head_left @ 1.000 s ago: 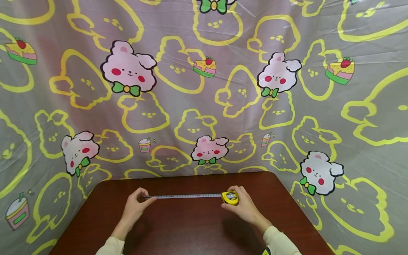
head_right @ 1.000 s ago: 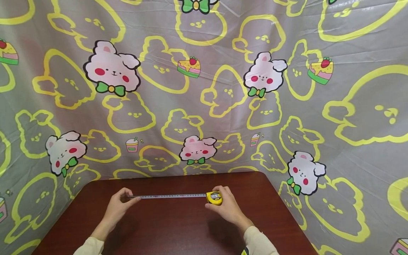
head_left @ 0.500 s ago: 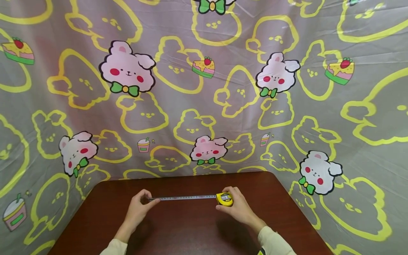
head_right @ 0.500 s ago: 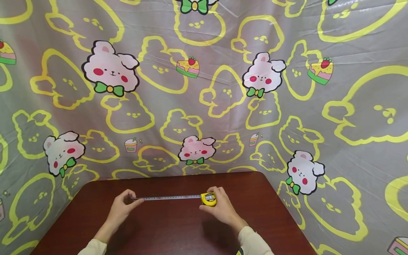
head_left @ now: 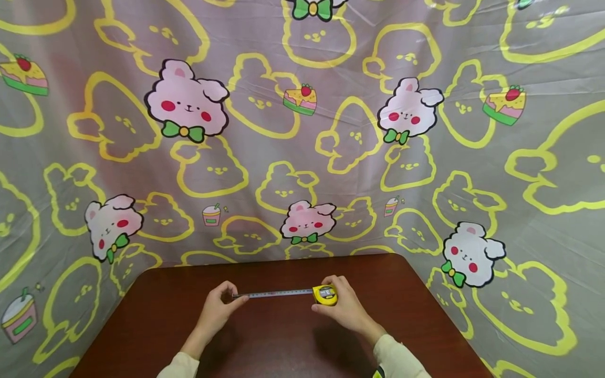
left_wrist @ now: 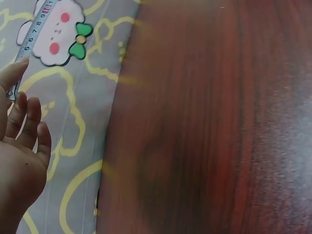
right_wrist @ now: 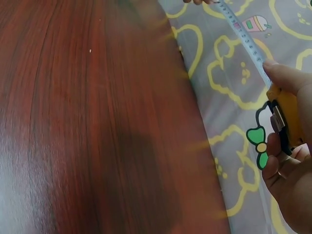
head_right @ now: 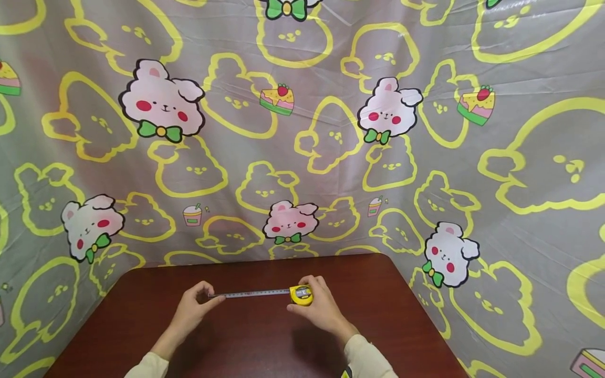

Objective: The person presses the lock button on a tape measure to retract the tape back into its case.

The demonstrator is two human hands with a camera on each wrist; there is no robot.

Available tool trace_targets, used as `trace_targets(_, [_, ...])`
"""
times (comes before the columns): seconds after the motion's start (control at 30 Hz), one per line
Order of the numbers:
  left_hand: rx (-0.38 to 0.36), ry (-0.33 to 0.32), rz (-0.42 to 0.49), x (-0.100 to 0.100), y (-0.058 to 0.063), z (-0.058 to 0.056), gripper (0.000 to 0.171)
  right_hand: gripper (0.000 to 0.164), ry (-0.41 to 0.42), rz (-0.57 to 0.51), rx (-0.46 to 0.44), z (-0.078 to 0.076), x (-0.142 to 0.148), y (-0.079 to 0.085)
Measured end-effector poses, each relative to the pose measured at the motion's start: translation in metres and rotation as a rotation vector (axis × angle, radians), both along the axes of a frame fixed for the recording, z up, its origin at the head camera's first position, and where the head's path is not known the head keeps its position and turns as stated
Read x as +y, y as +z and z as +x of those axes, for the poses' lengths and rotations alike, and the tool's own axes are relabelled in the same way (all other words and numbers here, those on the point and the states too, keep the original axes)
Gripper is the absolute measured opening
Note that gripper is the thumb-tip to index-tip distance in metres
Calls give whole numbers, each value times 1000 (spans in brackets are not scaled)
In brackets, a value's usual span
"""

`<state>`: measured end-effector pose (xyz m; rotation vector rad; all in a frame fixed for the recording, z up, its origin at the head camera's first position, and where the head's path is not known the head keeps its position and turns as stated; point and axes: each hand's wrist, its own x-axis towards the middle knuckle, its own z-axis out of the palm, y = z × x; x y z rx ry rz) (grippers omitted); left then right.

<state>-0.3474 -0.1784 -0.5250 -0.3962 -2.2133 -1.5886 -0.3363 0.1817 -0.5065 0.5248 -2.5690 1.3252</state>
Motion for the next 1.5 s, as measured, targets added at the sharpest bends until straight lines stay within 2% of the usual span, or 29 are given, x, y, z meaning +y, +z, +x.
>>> trace_targets(0.3, [15,-72,-29,17,-2,0,30,58,17,-21,-14,0,-13,0])
trace_targets(0.6, [-6,-85,10,29,-2,-1,30,59,23,-31,-13,1,-22,-4])
trace_targets(0.8, [12,-100,25,32,-4,-2,31,56,25,-35,-34,2,-27,-6])
trace_targets(1.17, [-21,-103,-2,42,-4,-4,31,55,28,-43,-13,5,-37,-11])
trace_targets(1.5, [-28,-118,10,54,-7,-4,30,61,29,-20,-10,4,-46,-14])
